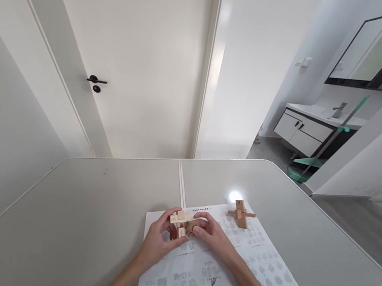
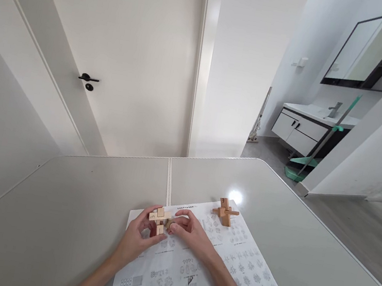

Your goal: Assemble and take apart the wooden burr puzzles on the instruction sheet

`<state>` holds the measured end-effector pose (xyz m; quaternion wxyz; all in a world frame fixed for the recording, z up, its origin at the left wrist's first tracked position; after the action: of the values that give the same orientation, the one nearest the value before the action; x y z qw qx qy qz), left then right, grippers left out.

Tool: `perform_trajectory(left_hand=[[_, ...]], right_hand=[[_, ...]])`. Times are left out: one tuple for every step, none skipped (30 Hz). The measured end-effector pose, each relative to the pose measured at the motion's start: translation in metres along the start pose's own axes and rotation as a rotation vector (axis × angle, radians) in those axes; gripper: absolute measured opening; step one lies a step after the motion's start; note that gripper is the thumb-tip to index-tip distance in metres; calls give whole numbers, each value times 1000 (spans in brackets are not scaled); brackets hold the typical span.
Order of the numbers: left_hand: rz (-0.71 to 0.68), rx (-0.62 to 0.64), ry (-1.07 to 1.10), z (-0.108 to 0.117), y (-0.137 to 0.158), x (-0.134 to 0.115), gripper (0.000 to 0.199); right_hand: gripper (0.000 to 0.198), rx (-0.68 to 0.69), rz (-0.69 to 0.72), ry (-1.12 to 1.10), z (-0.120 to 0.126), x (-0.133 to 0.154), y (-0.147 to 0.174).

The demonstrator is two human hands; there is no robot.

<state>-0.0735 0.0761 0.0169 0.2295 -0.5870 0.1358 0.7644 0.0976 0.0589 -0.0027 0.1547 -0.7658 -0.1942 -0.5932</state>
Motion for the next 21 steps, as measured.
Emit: perform_trajectory(left_hand=[[-6, 9, -21, -1, 0, -2, 63], [-12, 15, -43, -1, 1, -3, 63], [-19, 17, -66, -1, 1, -4, 63], [-24, 17, -88, -1, 2, -5, 63], [-29, 16, -107, -1, 2, -5, 64], [-32, 13, -121, 0, 2, -5, 64], [-34, 8, -129, 0, 2, -5, 65], [-35, 4, -130, 1, 2, -5, 65], [-36, 3, -126, 1, 2, -5, 66], [-36, 5, -117, 1, 2, -4, 66], [-34, 9, -108, 1, 2, -4, 66], [-29, 16, -99, 1, 2, -4, 66], [-25, 25, -92, 0, 2, -5, 66], [-22, 37, -88, -1, 2, -5, 67], [-24, 52, -87, -2, 2, -6, 67], [-32, 70, -88, -3, 2, -8, 67], [-44, 85, -90, -4, 2, -10, 67], [-61, 97, -96, -5, 2, -12, 66], [-79, 109, -107, -6, 2, -14, 65], [-95, 121, -121, -7, 2, -16, 64], [-107, 134, -134, -9, 2, -18, 63]], right_hand=[[53, 5, -10, -3, 0, -1, 0], [53, 8, -20, -1, 0, -2, 0], [53, 8, -27, 4, 0, -3, 0], [53, 9, -29, 8, 0, -4, -1], [53, 13, -28, 11, 0, -4, -1], [53, 17, -25, 13, 0, -4, -1], [53, 20, -22, 14, 0, -5, -1], [54, 22, -23, 15, 0, -5, -1], [55, 22, -24, 17, 0, -5, -1], [56, 21, -29, 20, 0, -6, -1], [57, 21, -34, 23, 0, -6, -2], [58, 24, -37, 23, 0, -6, -2], [57, 32, -37, 18, 0, -6, -2], [56, 42, -35, 8, -1, -5, -2], [54, 57, -33, -5, -2, -5, -2], [52, 73, -33, -20, -3, -5, -2], [50, 87, -33, -32, -3, -5, -1], [49, 100, -36, -41, -4, -6, -1], [49, 108, -40, -45, -4, -6, -1], [50, 117, -43, -43, -5, -7, 0], [51, 126, -45, -38, -6, -7, 0]])
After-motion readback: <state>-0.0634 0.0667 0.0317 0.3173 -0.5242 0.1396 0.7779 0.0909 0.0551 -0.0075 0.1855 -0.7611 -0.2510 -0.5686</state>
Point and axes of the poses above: each hand's wrist, its own y-axis away from the middle knuckle, its own z-axis out of the back of the hand, x = y × z, the point moved 7 cm from there along -y, towards the middle knuckle, and after that the axes turned 12 degrees about x, right-handed, at the moved point
